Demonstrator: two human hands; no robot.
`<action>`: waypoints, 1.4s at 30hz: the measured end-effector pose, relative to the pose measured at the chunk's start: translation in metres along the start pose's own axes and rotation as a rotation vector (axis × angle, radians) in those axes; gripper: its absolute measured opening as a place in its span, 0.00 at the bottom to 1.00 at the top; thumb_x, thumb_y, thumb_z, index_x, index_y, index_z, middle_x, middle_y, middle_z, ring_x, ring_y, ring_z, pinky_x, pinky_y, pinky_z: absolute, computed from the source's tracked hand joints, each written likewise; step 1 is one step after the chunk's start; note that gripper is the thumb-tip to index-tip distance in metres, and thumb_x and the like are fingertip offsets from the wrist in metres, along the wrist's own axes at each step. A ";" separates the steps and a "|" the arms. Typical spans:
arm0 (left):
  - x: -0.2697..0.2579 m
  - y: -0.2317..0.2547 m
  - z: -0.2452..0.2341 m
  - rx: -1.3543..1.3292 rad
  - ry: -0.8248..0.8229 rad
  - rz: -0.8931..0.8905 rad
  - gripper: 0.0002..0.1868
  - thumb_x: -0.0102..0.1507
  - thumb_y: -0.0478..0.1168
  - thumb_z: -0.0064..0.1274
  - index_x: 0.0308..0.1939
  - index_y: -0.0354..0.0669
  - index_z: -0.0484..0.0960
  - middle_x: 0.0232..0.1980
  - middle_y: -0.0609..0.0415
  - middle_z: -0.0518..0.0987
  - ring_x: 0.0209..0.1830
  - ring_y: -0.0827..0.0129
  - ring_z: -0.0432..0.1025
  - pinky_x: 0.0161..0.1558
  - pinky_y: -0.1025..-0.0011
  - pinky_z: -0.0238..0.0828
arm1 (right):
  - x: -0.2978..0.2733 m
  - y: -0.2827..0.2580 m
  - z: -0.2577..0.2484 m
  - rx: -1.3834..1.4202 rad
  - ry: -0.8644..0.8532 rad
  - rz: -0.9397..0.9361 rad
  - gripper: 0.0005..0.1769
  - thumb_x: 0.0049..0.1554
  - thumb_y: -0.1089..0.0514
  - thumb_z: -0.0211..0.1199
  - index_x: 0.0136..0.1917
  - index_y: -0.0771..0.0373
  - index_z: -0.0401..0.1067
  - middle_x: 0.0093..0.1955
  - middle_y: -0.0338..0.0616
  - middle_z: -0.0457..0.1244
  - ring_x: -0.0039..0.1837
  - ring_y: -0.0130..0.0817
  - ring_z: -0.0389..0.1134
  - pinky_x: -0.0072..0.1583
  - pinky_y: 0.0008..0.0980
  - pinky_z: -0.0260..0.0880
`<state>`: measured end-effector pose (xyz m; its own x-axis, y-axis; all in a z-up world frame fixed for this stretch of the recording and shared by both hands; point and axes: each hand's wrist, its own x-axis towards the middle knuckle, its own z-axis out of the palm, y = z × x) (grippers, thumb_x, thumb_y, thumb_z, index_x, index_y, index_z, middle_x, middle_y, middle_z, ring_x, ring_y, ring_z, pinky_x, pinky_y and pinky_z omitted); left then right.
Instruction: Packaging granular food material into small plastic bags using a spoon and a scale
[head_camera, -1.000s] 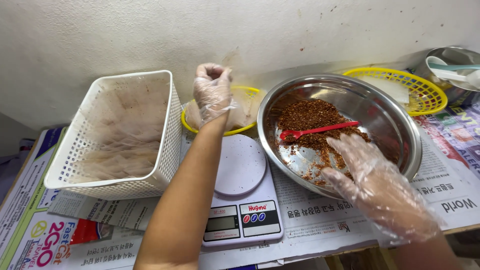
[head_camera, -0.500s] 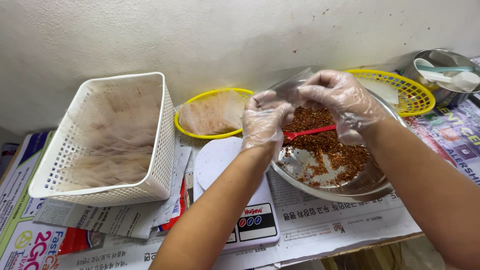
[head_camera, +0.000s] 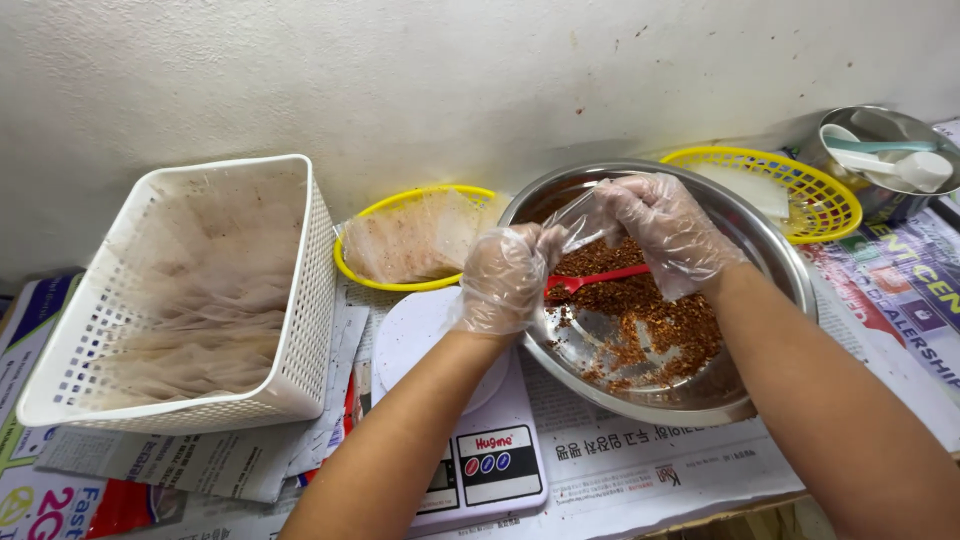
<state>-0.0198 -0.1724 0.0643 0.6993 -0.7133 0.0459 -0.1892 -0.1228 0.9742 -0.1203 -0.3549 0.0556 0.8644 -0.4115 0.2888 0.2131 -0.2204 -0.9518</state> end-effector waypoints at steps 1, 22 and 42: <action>0.002 0.000 -0.002 0.079 -0.065 0.058 0.07 0.65 0.27 0.52 0.32 0.34 0.82 0.25 0.50 0.78 0.24 0.72 0.71 0.32 0.77 0.76 | 0.003 0.005 -0.002 -0.036 0.006 -0.022 0.14 0.65 0.60 0.59 0.38 0.65 0.72 0.31 0.45 0.62 0.40 0.32 0.65 0.45 0.29 0.67; 0.023 -0.046 0.001 0.260 -0.037 0.057 0.16 0.72 0.49 0.45 0.33 0.54 0.83 0.24 0.62 0.81 0.30 0.70 0.78 0.36 0.74 0.77 | 0.000 0.046 -0.013 -1.459 -0.401 0.392 0.22 0.48 0.62 0.67 0.57 0.59 0.79 0.51 0.50 0.72 0.58 0.52 0.75 0.60 0.56 0.75; 0.016 -0.037 -0.013 0.196 -0.060 0.097 0.20 0.74 0.46 0.43 0.33 0.43 0.83 0.24 0.51 0.80 0.28 0.65 0.76 0.38 0.67 0.77 | -0.027 -0.084 -0.004 -1.010 0.168 0.557 0.12 0.62 0.64 0.61 0.56 0.74 0.77 0.51 0.64 0.70 0.56 0.59 0.71 0.62 0.48 0.70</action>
<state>0.0073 -0.1697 0.0315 0.6304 -0.7672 0.1185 -0.3883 -0.1793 0.9039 -0.1636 -0.3288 0.1280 0.6369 -0.7685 -0.0618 -0.7022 -0.5452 -0.4579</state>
